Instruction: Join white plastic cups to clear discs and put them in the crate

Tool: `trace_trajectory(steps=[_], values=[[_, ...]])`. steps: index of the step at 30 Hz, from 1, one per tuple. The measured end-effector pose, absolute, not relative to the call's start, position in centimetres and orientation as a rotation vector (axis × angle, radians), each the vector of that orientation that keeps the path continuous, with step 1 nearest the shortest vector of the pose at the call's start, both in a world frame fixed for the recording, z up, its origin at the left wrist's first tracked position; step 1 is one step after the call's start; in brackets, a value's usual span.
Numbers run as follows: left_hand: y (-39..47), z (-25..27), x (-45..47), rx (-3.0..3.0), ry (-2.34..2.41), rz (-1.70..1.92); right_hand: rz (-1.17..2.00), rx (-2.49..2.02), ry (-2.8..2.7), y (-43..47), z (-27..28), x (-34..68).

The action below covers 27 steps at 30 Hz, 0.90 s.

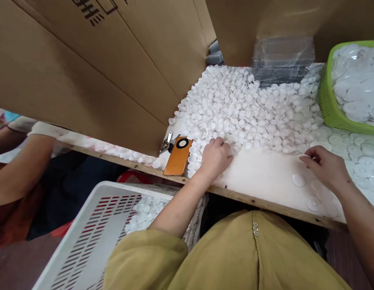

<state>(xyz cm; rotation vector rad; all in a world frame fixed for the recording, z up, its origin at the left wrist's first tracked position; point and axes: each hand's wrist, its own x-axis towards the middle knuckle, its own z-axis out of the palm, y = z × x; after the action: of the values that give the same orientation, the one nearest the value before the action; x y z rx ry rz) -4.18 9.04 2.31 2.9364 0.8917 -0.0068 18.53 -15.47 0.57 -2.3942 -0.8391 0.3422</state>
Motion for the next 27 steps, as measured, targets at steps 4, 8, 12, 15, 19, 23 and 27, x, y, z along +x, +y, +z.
trace_trajectory(steps=[4, 8, 12, 15, 19, 23, 27], values=[[9.5, 1.9, -2.3, 2.975, 0.805, -0.007, 0.357, -2.242, -0.766, -15.8, -0.2, 16.8], [8.9, 3.2, -3.0, 2.89, 0.788, -0.017, 0.397, -2.151, -0.725, -15.4, -1.4, 16.3], [6.5, 4.9, -3.3, 2.881, 0.588, -0.162, 0.422, -2.108, -0.728, -15.2, -2.1, 16.3], [4.4, 4.8, -2.0, 2.923, 0.293, -0.261, 0.443, -2.09, -0.72, -15.4, -2.4, 16.5], [2.5, 3.2, 0.6, 2.949, 0.129, -0.362, 0.454, -2.086, -0.729, -15.7, -2.8, 16.7], [1.7, 2.7, 2.0, 2.918, 0.142, -0.295, 0.457, -2.068, -0.731, -15.8, -2.9, 16.7], [2.8, 3.4, 0.7, 2.872, 0.306, -0.22, 0.503, -2.026, -0.688, -15.7, -2.7, 16.6]])
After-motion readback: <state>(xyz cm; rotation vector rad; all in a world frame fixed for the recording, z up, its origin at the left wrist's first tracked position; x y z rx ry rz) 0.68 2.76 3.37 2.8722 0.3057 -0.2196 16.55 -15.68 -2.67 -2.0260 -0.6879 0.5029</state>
